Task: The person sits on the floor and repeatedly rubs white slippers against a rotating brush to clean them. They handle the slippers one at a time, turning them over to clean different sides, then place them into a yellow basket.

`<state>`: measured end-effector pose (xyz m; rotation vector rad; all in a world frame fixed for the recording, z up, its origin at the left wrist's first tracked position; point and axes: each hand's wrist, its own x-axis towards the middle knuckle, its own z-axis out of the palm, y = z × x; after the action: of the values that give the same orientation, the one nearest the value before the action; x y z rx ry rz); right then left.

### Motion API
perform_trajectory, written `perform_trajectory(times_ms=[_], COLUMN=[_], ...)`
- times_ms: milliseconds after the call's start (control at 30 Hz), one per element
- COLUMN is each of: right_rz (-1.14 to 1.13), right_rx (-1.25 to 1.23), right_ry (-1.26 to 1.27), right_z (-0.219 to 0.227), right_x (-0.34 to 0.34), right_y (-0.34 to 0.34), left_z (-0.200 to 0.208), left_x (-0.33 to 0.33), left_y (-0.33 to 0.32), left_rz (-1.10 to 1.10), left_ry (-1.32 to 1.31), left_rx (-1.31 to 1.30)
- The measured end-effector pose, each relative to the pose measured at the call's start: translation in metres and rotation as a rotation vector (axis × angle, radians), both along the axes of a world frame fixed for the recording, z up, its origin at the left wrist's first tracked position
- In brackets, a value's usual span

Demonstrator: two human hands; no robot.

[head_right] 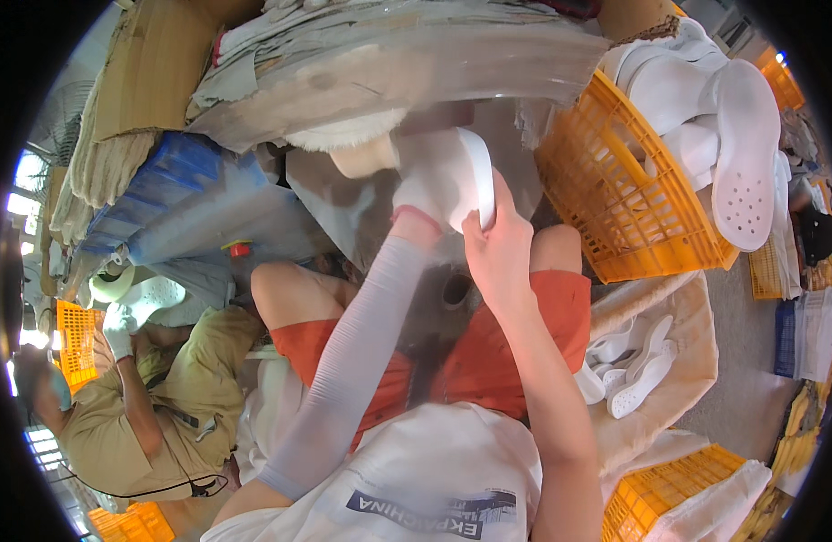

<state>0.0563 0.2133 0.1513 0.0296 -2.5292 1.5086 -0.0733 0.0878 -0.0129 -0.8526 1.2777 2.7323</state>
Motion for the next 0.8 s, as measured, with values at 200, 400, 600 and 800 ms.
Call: perform_trajectory(times_ms=[200, 400, 600, 800], right_rz=[0.104, 0.175, 0.238, 0.265], right_rx=[-0.295, -0.437, -0.415, -0.35], right_ry=[0.031, -0.117, -0.258, -0.315], right_z=[-0.005, 0.005, 0.006, -0.011], right_x=[-0.019, -0.036, -0.061, -0.098], right_y=[-0.012, -0.015, -0.009, -0.003], left_z=[-0.013, 0.028, 0.057, 0.087], left_x=[0.005, 0.03, 0.066, 0.098], left_y=[-0.07, -0.125, -0.125, -0.106], left_rz=[-0.248, -0.375, -0.484, -0.522], left_ry=[0.135, -0.17, 0.124, 0.23], left_rx=[-0.187, -1.194, -1.309, -1.485])
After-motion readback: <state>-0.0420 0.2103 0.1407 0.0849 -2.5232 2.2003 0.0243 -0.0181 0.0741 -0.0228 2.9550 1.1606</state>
